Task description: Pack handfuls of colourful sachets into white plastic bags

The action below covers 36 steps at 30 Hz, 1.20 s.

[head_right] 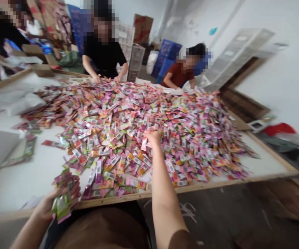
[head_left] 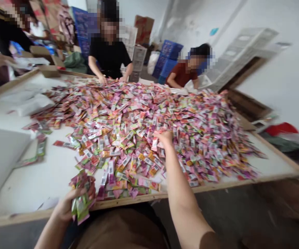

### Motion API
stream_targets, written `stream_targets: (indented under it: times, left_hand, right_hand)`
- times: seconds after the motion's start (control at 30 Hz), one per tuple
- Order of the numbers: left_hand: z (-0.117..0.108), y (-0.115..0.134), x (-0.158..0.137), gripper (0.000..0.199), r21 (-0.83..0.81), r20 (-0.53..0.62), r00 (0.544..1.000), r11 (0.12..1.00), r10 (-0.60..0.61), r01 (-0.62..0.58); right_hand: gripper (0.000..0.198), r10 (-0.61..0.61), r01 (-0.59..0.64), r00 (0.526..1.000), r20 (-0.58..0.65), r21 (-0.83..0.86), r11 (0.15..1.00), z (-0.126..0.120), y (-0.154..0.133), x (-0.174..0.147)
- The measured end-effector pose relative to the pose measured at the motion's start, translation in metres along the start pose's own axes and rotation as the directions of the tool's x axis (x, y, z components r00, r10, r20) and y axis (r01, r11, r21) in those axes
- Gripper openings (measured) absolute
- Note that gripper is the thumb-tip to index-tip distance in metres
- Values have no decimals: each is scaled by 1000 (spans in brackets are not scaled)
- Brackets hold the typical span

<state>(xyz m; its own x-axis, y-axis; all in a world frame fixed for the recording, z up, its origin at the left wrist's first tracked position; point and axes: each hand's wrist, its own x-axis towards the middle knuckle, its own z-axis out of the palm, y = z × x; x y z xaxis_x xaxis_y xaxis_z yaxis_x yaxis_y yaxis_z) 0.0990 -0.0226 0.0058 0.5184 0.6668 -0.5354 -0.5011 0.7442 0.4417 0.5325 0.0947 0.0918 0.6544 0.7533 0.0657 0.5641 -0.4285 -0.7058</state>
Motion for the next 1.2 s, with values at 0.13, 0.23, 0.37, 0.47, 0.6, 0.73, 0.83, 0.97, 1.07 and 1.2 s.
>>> stream_targets:
  times: [0.13,0.23,0.37,0.47,0.6,0.73,0.83,0.97,1.07,1.2]
  left_hand:
    - [7,3,0,47,45,-18,998,997,67,-66]
    - [18,-1,4,39,144,-110,989,986,104,-88]
    - [44,-13,5,39,238,-130,977,962,168,-134]
    - [66,-21,2,50,261,-119,964,944,239,-202]
    - [81,-28,-1,57,285,-94,968,938,232,-197]
    - [80,-34,-3,47,289,-83,984,949,157,-127]
    - [79,-39,-7,41,277,-74,993,958,97,-73]
    - [82,-46,-21,40,264,-44,992,959,117,-102]
    - [83,-51,-33,54,229,-61,987,964,150,-133]
    - [77,-55,-43,69,254,-115,959,941,258,-222]
  right_hand:
    - [31,-31,3,994,108,252,968,-11,1,-33]
    - [30,-100,-80,930,354,462,883,-6,-7,-91]
    - [24,-223,-224,696,683,501,836,39,-30,-179]
    - [23,-250,-278,695,674,573,771,76,-43,-225]
    - [27,-125,-306,829,545,630,713,98,-46,-253]
    - [30,-47,-331,871,489,654,680,100,-45,-266]
    - [35,-43,-423,834,551,687,590,96,-47,-273]
    - [40,-99,-492,764,637,676,549,85,-44,-281]
    - [42,-162,-437,745,647,657,614,74,-36,-288]
    - [50,-357,-332,636,684,661,673,61,-29,-295]
